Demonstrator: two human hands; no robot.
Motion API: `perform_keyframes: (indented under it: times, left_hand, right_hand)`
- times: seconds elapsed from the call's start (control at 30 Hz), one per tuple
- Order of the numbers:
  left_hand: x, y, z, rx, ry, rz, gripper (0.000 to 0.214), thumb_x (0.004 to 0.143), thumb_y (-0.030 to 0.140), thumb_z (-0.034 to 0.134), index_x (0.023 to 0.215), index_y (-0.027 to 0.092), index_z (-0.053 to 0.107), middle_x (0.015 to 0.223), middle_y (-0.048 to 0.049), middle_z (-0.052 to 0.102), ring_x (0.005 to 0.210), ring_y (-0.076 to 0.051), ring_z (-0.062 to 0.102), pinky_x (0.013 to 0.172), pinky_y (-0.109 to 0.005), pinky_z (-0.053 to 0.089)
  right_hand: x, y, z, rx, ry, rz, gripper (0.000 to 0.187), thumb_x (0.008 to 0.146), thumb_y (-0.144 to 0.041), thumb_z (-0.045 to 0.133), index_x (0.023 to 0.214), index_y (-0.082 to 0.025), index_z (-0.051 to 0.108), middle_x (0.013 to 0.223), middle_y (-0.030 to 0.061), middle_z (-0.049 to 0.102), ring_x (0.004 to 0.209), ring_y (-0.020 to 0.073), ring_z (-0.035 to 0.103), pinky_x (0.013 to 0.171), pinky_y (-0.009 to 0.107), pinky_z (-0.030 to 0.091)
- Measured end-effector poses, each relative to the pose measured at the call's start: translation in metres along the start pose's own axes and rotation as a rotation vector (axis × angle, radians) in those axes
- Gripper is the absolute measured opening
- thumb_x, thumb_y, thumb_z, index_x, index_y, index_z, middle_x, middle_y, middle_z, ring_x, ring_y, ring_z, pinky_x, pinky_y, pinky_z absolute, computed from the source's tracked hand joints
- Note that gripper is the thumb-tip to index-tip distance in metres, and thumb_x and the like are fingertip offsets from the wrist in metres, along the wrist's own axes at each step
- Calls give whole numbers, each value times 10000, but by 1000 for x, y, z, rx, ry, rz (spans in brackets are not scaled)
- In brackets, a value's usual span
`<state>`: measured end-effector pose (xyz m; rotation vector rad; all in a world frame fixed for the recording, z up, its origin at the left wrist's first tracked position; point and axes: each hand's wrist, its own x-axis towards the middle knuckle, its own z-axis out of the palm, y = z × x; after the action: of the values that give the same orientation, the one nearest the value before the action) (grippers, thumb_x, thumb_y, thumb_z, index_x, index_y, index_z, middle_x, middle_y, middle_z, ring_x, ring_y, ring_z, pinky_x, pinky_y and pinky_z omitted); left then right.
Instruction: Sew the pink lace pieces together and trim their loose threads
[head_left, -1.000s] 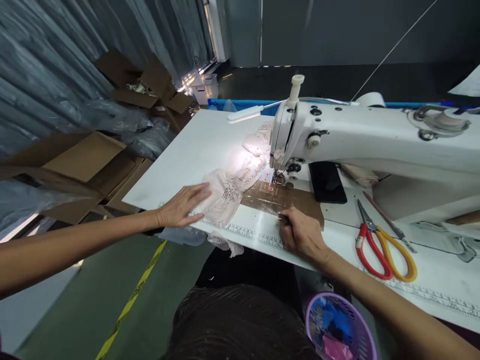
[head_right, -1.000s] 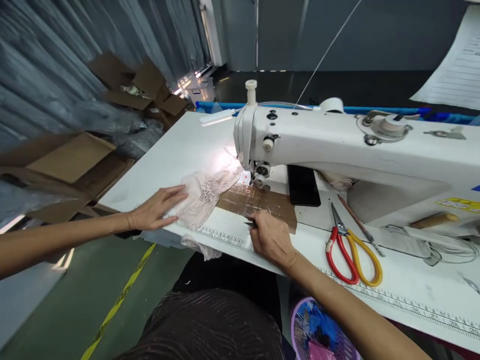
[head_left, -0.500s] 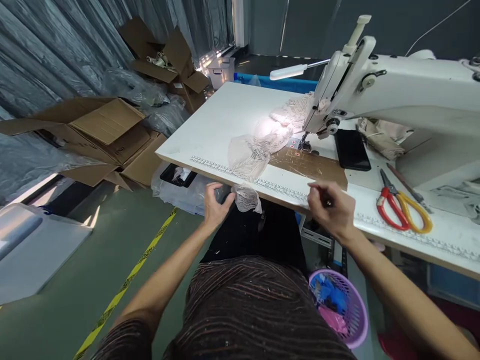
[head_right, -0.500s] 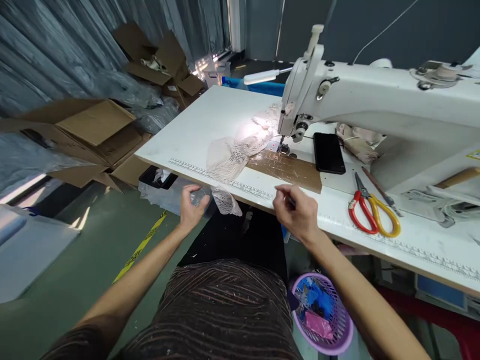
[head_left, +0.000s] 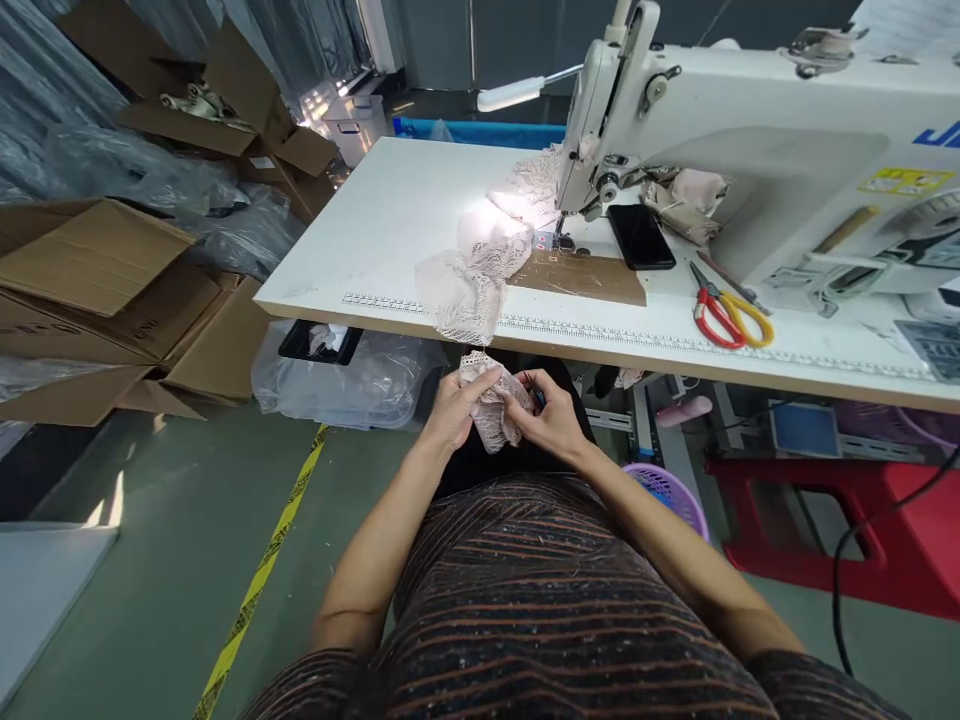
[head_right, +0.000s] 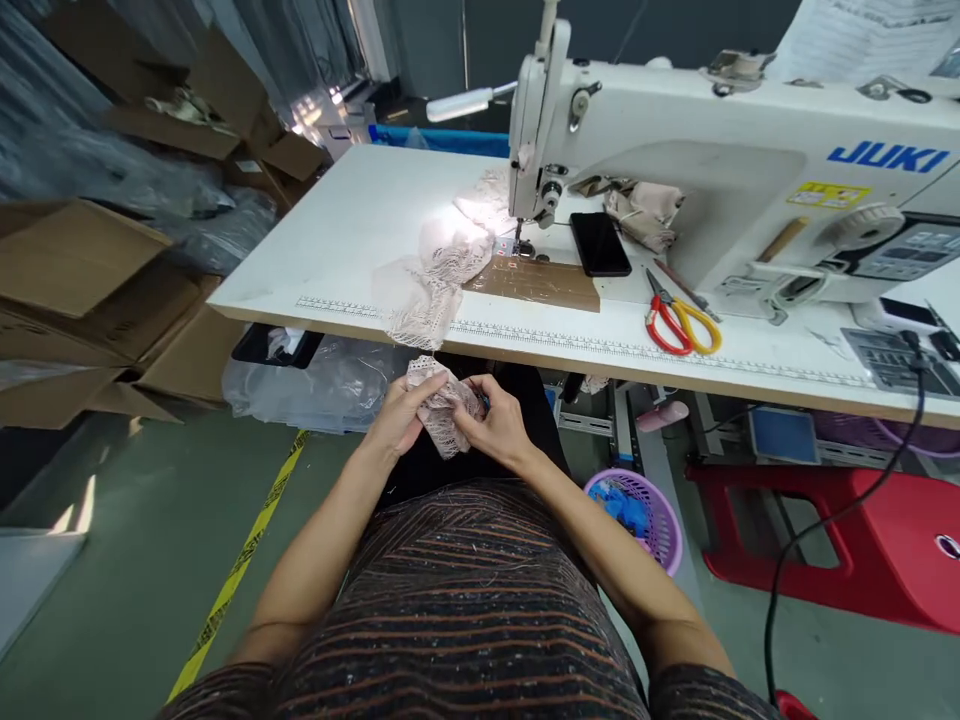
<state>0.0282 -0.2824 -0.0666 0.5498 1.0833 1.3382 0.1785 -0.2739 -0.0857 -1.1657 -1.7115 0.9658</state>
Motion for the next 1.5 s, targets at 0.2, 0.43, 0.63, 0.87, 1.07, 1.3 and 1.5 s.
perform_keyframes:
  times: [0.2, 0.43, 0.63, 0.87, 1.07, 1.3, 1.5]
  left_hand:
    - [-17, 6, 14, -81, 74, 103, 354, 622, 375, 910, 819, 124, 756, 813, -81, 779, 787, -226, 749, 772, -313, 584]
    - [-11, -2, 26, -159, 148, 161, 320, 686, 338, 875, 897, 141, 737, 985, -113, 801, 1051, -292, 742, 986, -391, 566]
    - [1, -10, 35, -148, 151, 164, 390, 696, 352, 884, 989, 144, 734, 1113, -136, 780, 1139, -296, 712, 1012, -382, 558]
    - [12, -20, 39, -125, 108, 165, 409, 688, 392, 891, 969, 167, 697, 1098, -127, 785, 1141, -300, 711, 999, -404, 557]
    - [15, -24, 26, -63, 12, 225, 344, 671, 360, 894, 853, 201, 650, 1018, -91, 798, 1050, -278, 738, 961, -424, 561]
    - [35, -29, -5, 103, -211, 330, 440, 632, 448, 899, 564, 192, 548, 1094, -131, 767, 1138, -318, 687, 1020, -507, 505]
    - [45, -30, -18, 188, -187, 397, 427, 654, 423, 876, 510, 200, 541, 1064, -113, 769, 1129, -295, 685, 1084, -510, 453]
  right_hand:
    - [-8, -8, -25, 370, -83, 221, 284, 765, -426, 733, 870, -169, 671, 625, -35, 581, 447, 63, 410, 413, 218, 341]
    - [7, -6, -45, 600, 44, 289, 405, 604, -444, 880, 837, -150, 725, 578, -31, 614, 397, 41, 390, 361, 204, 308]
    - [15, -1, -55, 551, 131, 294, 424, 575, -422, 892, 866, -149, 747, 696, 24, 698, 490, 68, 484, 400, 205, 360]
    - [17, 11, -57, 409, 135, 281, 410, 617, -457, 875, 875, -158, 765, 601, -26, 579, 503, 69, 383, 447, 230, 332]
    - [17, 17, -56, 300, 212, 232, 329, 712, -493, 814, 779, -183, 727, 554, -38, 505, 500, 86, 364, 463, 246, 313]
    - [17, 22, -50, 395, 246, 94, 239, 768, -432, 771, 821, -210, 699, 845, 47, 710, 641, 129, 554, 598, 285, 453]
    - [20, 25, -38, 438, 239, 193, 396, 700, -536, 787, 876, -218, 630, 860, 54, 721, 580, 113, 518, 528, 273, 425]
